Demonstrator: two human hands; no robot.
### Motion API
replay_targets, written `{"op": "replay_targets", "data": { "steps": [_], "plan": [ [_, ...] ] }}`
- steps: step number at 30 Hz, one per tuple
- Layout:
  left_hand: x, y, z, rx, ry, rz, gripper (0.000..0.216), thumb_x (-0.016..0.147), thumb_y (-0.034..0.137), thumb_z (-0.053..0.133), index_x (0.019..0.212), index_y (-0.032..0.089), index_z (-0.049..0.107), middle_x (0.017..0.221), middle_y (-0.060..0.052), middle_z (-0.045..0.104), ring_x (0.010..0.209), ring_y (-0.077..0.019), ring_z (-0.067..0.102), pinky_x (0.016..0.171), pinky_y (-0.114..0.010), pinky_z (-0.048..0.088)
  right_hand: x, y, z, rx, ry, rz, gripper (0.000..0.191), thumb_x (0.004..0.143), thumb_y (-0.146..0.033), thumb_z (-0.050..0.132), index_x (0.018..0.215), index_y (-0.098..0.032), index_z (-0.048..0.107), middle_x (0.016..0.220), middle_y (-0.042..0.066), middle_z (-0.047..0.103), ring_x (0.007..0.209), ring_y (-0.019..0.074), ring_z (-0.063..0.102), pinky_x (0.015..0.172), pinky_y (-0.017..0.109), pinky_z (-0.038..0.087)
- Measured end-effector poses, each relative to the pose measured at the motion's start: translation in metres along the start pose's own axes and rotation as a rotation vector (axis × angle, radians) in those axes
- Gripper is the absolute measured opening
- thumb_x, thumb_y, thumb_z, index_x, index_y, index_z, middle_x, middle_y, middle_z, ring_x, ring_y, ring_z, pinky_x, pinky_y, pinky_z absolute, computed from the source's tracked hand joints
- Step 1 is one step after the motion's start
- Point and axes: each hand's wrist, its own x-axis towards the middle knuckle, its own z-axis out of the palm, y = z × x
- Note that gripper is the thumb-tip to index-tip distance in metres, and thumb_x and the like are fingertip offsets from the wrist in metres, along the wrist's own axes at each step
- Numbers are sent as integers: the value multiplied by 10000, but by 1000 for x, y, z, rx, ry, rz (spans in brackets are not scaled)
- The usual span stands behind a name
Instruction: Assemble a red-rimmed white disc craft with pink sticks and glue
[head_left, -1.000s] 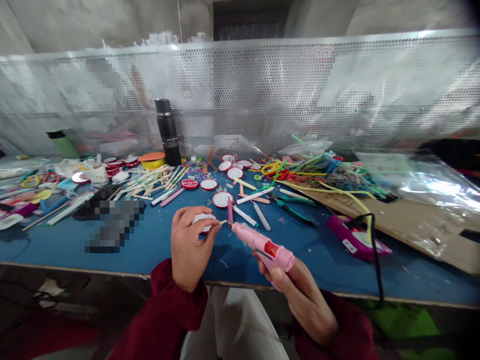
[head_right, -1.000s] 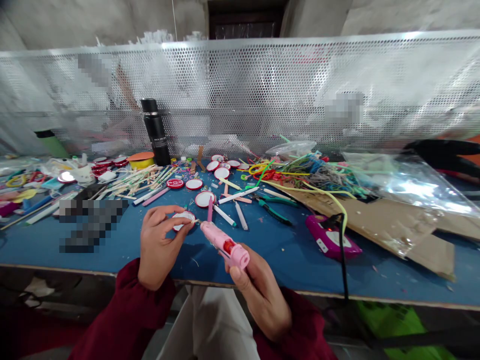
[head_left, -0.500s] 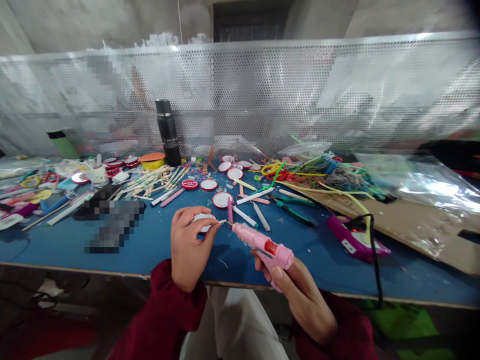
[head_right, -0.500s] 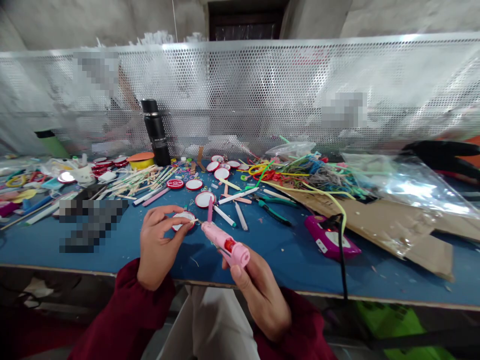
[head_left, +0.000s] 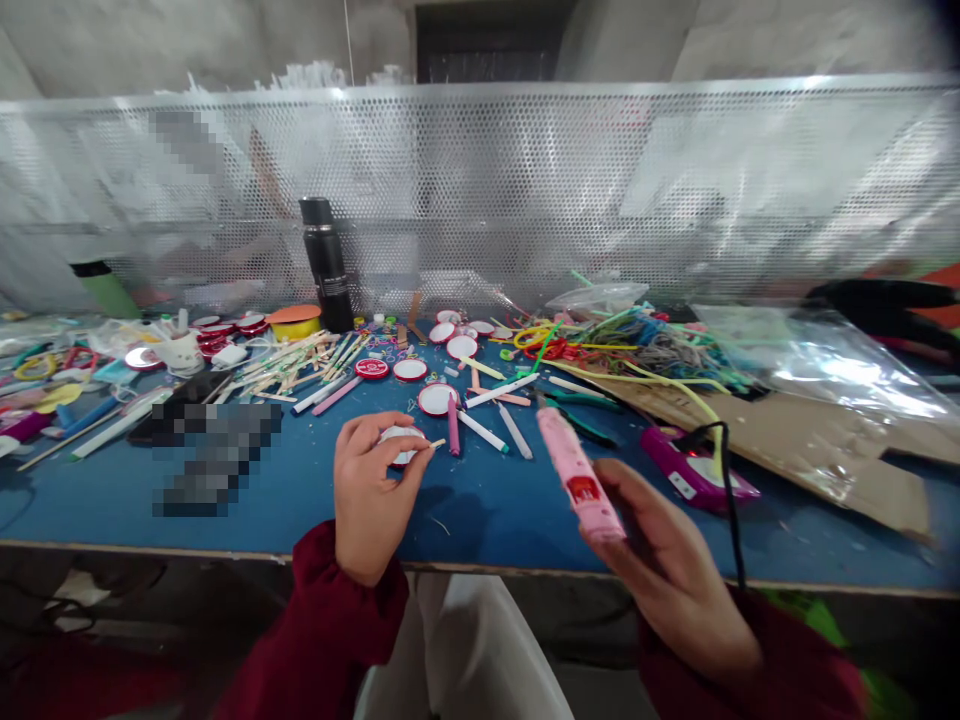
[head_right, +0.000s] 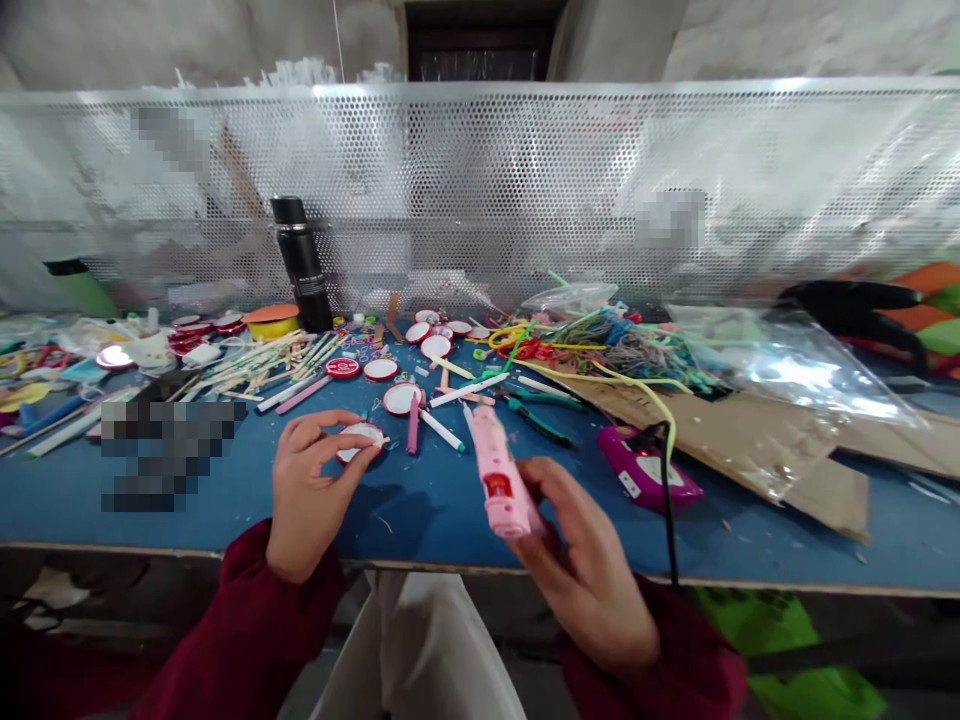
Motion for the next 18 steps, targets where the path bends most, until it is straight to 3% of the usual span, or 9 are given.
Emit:
{"op": "replay_targets", "data": {
  "steps": [4,8,18],
  "plan": [
    [0,0,-1,2,-10,12,82,818,249,678,758,248,734,1011,-38,686,991,-213,595,922,-406,445,18,17,-28,-340,-13,-47,307,869,-401,569,1106,-205,583,1054,99,653,945,245,633,823,350,506],
    [0,0,-2,2,-2,19,79,819,245,677,764,247,734,1005,-38,683,984,-211,595,912,-397,445,27,36,-32,-524,-121,-47,287,880,-353,519,1100,-190,604,1068,109,653,978,263,623,866,400,485],
    [1,-1,-2,9,-12,50,76,818,251,678,765,247,732,983,-40,684,969,-213,603,921,-406,431,41,47,-25,-527,-348,54,322,846,-369,575,1117,-209,646,1115,97,655,1045,265,613,936,416,465]
  ]
}}
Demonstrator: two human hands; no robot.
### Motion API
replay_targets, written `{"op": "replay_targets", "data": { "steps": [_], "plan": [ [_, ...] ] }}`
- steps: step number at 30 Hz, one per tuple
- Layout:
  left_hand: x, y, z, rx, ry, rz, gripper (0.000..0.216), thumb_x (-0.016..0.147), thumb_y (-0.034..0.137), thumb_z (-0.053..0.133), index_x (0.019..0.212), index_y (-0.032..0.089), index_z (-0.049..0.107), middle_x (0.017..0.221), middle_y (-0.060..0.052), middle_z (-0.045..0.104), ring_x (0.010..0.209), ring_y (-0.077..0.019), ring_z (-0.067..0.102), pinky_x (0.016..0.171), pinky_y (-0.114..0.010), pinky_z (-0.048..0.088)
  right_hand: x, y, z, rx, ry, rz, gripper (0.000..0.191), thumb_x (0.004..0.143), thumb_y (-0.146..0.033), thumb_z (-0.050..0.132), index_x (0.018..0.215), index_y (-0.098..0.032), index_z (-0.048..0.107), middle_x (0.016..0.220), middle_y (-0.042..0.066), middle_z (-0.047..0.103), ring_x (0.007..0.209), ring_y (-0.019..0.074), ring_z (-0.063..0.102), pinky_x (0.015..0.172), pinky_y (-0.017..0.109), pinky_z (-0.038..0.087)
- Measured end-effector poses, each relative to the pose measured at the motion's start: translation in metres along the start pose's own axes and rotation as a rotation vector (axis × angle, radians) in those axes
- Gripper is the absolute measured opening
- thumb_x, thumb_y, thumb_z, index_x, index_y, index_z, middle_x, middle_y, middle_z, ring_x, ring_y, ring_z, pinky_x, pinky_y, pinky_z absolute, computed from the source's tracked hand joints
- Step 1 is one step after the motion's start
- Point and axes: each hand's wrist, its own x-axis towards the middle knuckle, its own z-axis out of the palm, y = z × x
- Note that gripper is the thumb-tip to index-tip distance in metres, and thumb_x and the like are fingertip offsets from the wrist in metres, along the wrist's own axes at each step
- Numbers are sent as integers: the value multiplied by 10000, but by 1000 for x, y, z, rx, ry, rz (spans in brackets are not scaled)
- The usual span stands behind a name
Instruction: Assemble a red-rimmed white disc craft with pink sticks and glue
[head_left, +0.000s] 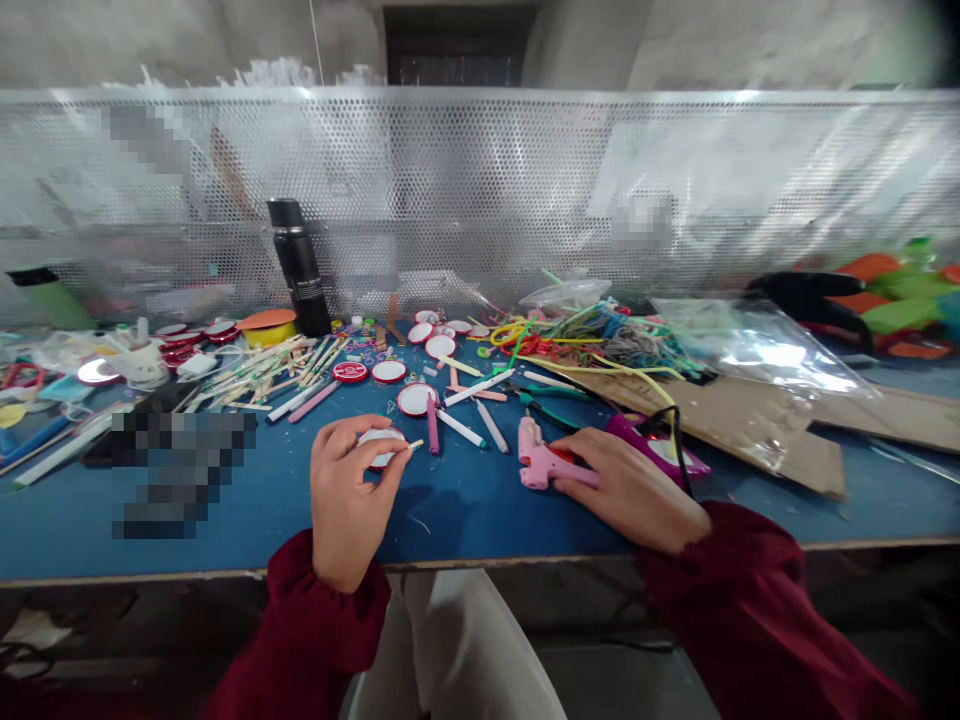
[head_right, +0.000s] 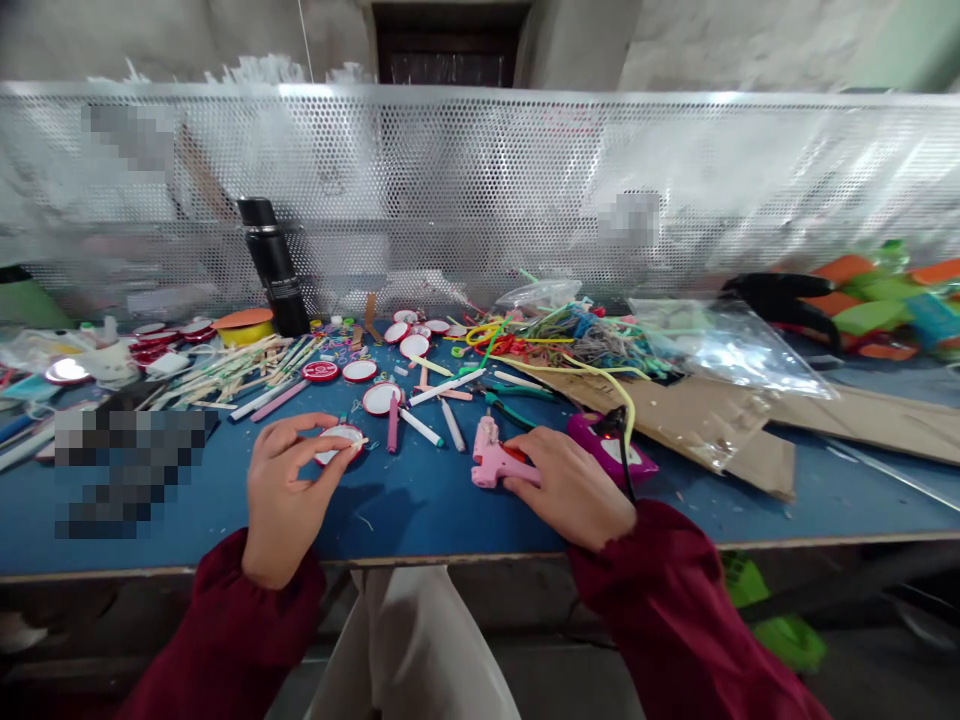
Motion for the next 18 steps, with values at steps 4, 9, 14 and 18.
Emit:
{"op": "replay_targets", "data": {
  "steps": [4,9,14,18],
  "plan": [
    [0,-1,0,-8,1,0,68,813,250,683,766,247,731,978,-39,684,971,-212,603,917,-404,433,-3,3,-2,20,8,-5,382,822,-413,613,1140,-205,649,1130,99,655,1041,278,615,927,436,470],
    [-1,0,0,-34,-1,-9,69,813,253,685,762,245,731,976,-38,684,975,-207,602,919,-398,437,-10,-32,-10,126,314,-59,262,876,-412,588,1033,-221,674,1037,88,675,983,256,613,900,419,461],
    [-1,-1,0,-58,-23,-26,80,819,274,678,767,249,733,997,-36,683,993,-207,602,929,-395,441,4,-90,0,402,410,-128,118,886,-315,607,856,-233,686,868,40,684,884,205,622,849,357,466],
    [0,-3,-2,-79,-57,-53,81,824,285,673,782,252,735,1011,-35,679,1006,-207,598,932,-393,441,27,-112,14,499,428,-123,92,873,-286,627,830,-224,680,825,33,671,845,198,612,808,344,460]
  ]
}}
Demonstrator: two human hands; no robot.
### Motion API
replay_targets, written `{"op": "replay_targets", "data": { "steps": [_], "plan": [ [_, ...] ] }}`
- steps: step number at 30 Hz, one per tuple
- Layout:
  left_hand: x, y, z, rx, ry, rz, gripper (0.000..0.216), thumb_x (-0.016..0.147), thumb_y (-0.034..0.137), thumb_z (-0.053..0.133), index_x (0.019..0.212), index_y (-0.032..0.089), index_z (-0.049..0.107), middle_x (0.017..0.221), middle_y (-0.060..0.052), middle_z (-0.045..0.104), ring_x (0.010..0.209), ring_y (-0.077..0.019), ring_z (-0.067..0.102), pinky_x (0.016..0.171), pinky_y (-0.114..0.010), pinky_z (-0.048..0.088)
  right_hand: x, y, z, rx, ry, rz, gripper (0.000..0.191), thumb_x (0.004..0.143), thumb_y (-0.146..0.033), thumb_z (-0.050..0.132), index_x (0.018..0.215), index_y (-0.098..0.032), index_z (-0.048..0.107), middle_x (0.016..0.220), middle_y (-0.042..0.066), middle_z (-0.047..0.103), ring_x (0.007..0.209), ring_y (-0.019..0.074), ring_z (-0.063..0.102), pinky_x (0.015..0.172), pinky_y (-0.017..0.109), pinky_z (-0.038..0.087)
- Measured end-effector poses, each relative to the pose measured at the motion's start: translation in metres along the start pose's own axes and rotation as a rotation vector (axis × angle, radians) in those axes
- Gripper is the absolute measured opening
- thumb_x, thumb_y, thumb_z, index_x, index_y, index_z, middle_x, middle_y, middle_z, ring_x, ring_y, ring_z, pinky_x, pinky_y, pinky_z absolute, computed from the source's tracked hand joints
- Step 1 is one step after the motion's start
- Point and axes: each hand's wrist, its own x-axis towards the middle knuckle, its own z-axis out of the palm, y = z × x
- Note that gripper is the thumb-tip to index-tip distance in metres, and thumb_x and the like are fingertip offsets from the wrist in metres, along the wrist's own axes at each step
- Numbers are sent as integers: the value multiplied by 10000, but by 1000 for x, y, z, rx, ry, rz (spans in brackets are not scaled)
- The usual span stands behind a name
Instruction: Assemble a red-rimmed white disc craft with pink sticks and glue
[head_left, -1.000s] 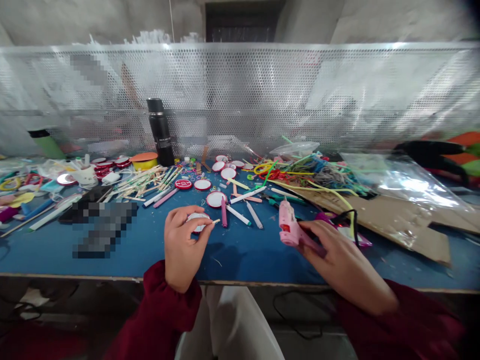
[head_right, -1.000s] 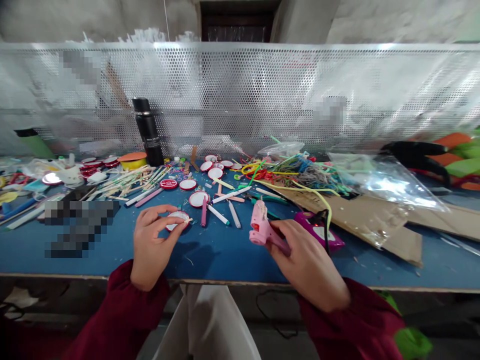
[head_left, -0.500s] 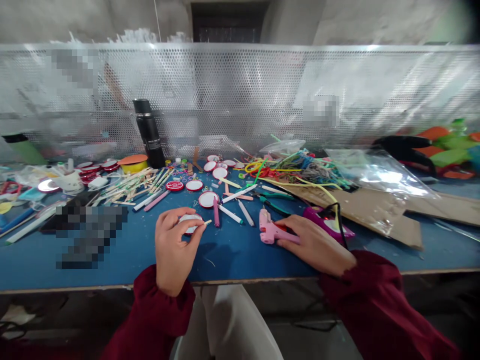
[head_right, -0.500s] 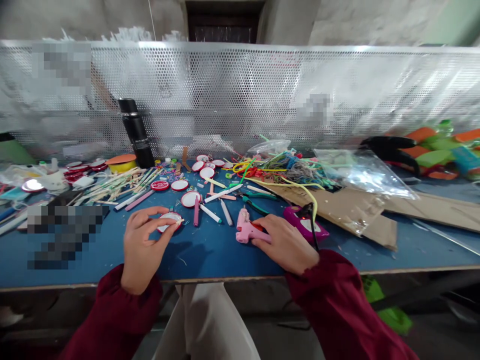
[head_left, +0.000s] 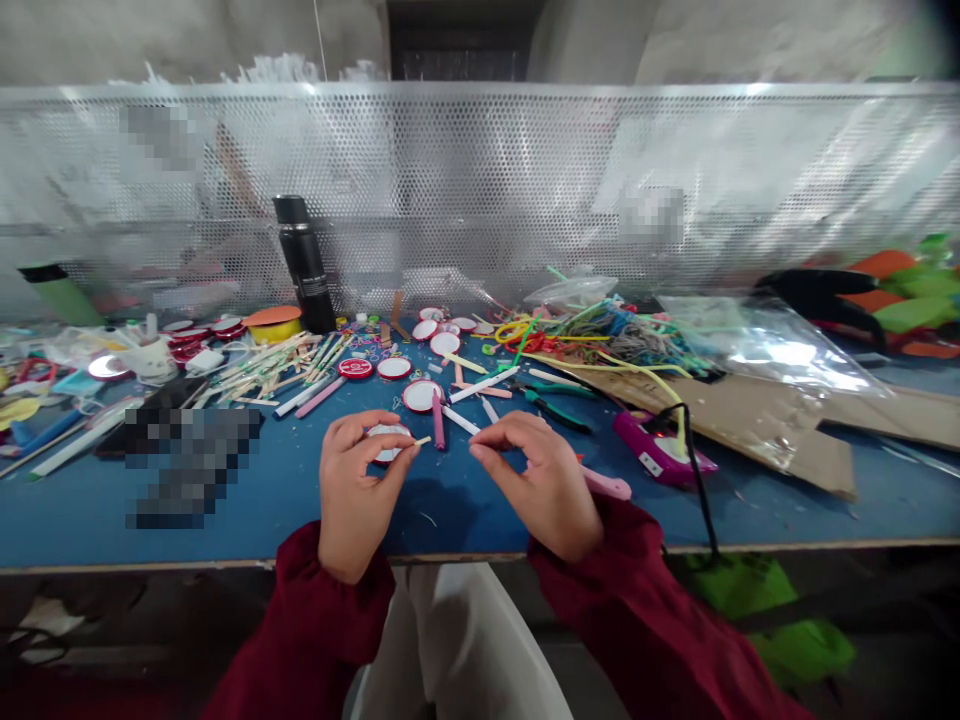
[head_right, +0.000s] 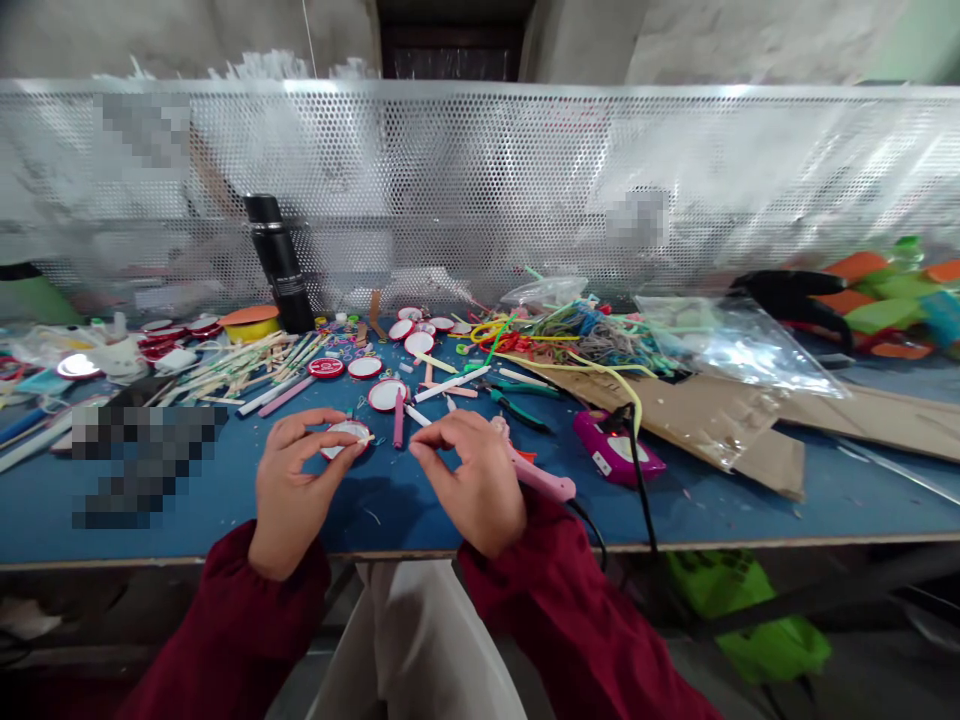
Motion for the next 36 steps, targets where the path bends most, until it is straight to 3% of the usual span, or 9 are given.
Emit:
{"op": "replay_targets", "data": {
  "steps": [2,5,9,13,19,23,27,31,36],
  "plan": [
    [0,-1,-1,-15,-12,-17,78,825,286,672,793,256,737,1016,-33,677,1008,-204,597,930,-390,440,6,1,9,-12,2,-28,86,848,-294,665,900,-233,697,875,41,674,892,211,605,825,355,452],
    [0,-1,-1,-21,-15,-30,78,822,295,675,797,258,739,1018,-34,675,1013,-207,595,928,-390,439,11,4,17,-83,-15,-85,258,791,-333,736,1040,-271,706,1008,54,678,1006,248,577,879,395,422],
    [0,-1,-1,-27,-7,-40,72,815,294,684,792,254,739,1013,-35,675,1016,-209,594,933,-391,440,12,6,18,-54,-104,-96,118,843,-367,680,901,-283,738,952,36,700,971,235,581,884,407,402],
    [0,0,-1,-33,-4,-46,71,816,283,682,785,250,737,1015,-37,673,1017,-209,596,938,-393,440,10,7,12,188,-34,-11,252,930,-369,543,787,-243,708,855,31,687,918,201,590,883,378,423],
    [0,0,-1,-53,-8,-46,63,816,268,684,786,250,736,1016,-33,674,1015,-203,595,944,-393,436,5,3,14,790,107,241,336,935,-388,469,661,-203,534,1046,66,641,812,178,572,761,362,480],
    [-1,-2,0,-49,-18,-51,60,810,281,687,788,257,737,1022,-34,675,1019,-211,593,947,-402,436,6,-4,19,1002,80,359,315,934,-413,458,688,-218,432,785,25,581,575,129,471,575,311,442],
    [-1,-2,0,-52,-16,-59,57,810,285,689,793,263,739,1027,-32,677,1028,-211,588,955,-407,432,7,-4,17,762,42,246,388,969,-468,397,687,-220,497,594,-16,507,527,126,447,586,298,425],
    [-1,-1,-1,-45,-22,-53,66,816,284,681,793,263,739,1032,-34,676,1029,-214,589,951,-409,435,10,-1,11,269,62,76,246,902,-417,563,787,-226,667,826,35,672,830,192,596,796,335,454],
    [-1,-1,-1,-42,-15,-41,64,816,284,681,799,260,738,1030,-34,673,1026,-211,592,938,-400,443,17,0,18,176,11,28,82,832,-285,664,776,-236,698,797,18,702,811,188,623,814,340,472]
  ]
}}
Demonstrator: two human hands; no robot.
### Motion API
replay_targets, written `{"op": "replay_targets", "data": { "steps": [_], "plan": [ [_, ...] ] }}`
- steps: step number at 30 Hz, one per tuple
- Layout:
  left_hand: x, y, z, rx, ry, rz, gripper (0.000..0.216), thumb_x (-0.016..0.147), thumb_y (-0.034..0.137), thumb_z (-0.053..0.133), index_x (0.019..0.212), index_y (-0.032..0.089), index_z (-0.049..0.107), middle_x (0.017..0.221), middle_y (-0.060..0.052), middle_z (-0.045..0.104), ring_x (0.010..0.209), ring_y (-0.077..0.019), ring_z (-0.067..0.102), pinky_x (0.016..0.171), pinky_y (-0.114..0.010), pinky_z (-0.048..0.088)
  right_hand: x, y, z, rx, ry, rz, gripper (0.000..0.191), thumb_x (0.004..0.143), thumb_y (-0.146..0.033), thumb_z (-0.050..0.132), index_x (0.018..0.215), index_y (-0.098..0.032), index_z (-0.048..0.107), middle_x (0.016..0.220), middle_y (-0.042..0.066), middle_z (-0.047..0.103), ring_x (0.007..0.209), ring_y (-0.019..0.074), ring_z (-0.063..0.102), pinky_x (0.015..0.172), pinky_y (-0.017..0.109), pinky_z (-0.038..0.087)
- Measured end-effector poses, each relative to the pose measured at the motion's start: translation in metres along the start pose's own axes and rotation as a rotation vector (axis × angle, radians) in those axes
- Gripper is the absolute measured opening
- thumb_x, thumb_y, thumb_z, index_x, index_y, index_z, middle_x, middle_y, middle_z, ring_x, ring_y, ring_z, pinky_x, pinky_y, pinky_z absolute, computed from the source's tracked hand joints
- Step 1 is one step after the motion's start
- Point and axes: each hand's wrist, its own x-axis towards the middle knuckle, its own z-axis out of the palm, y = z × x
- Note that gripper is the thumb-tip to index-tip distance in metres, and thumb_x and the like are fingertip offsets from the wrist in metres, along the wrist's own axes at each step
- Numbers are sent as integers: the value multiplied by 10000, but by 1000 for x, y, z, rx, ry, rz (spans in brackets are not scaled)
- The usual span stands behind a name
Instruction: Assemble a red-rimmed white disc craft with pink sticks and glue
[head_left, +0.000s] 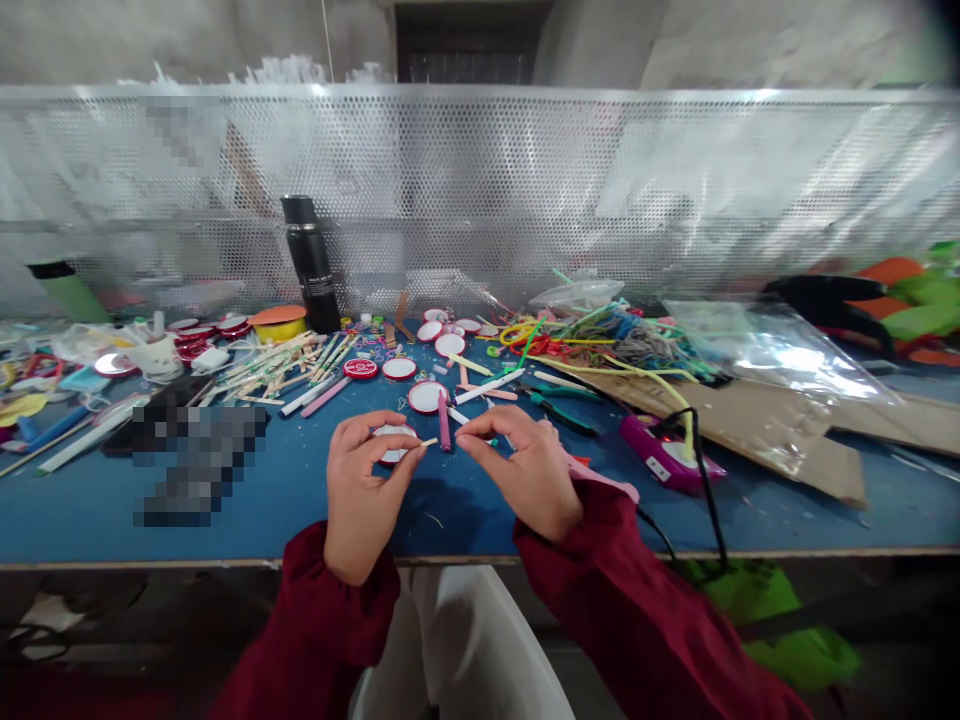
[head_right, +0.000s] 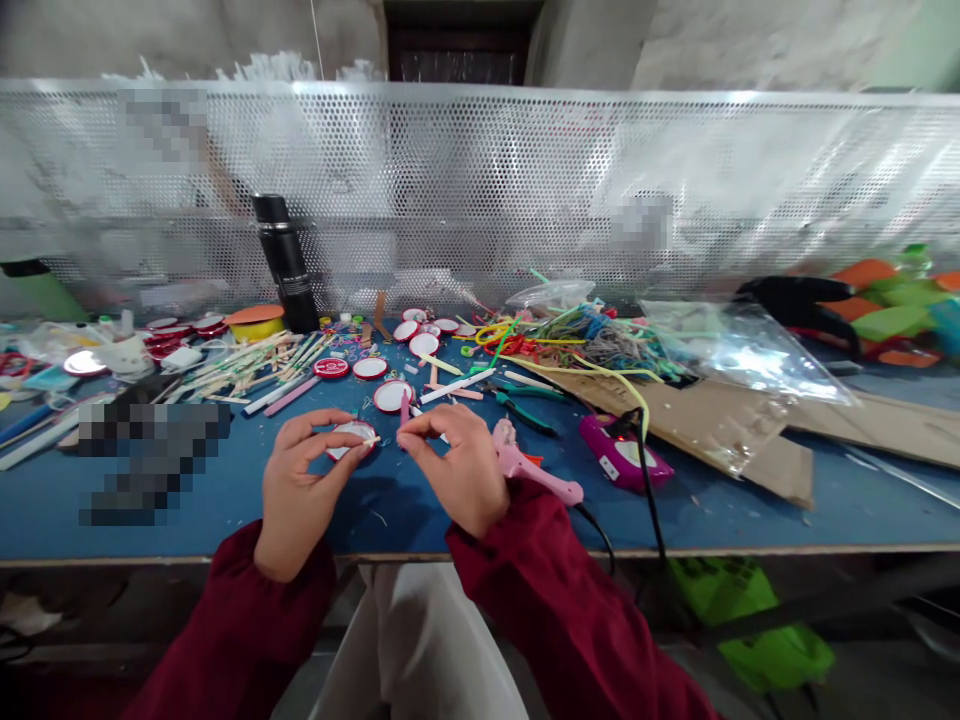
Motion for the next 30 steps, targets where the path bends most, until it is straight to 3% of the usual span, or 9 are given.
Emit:
{"op": "replay_targets", "data": {
  "steps": [7,30],
  "plan": [
    [0,0,0,-2,-17,-18,89,823,316,673,800,261,739,1034,-36,666,1033,-215,585,939,-401,437,1,7,20,108,-56,65,82,791,-295,710,836,-229,728,782,20,685,787,175,621,772,324,488],
    [0,-1,1,-25,-47,-4,84,816,315,679,803,261,742,1052,-42,672,1056,-224,586,950,-410,450,-1,9,19,189,-66,41,38,794,-269,720,798,-232,728,764,4,684,790,166,615,758,307,476]
  ]
}}
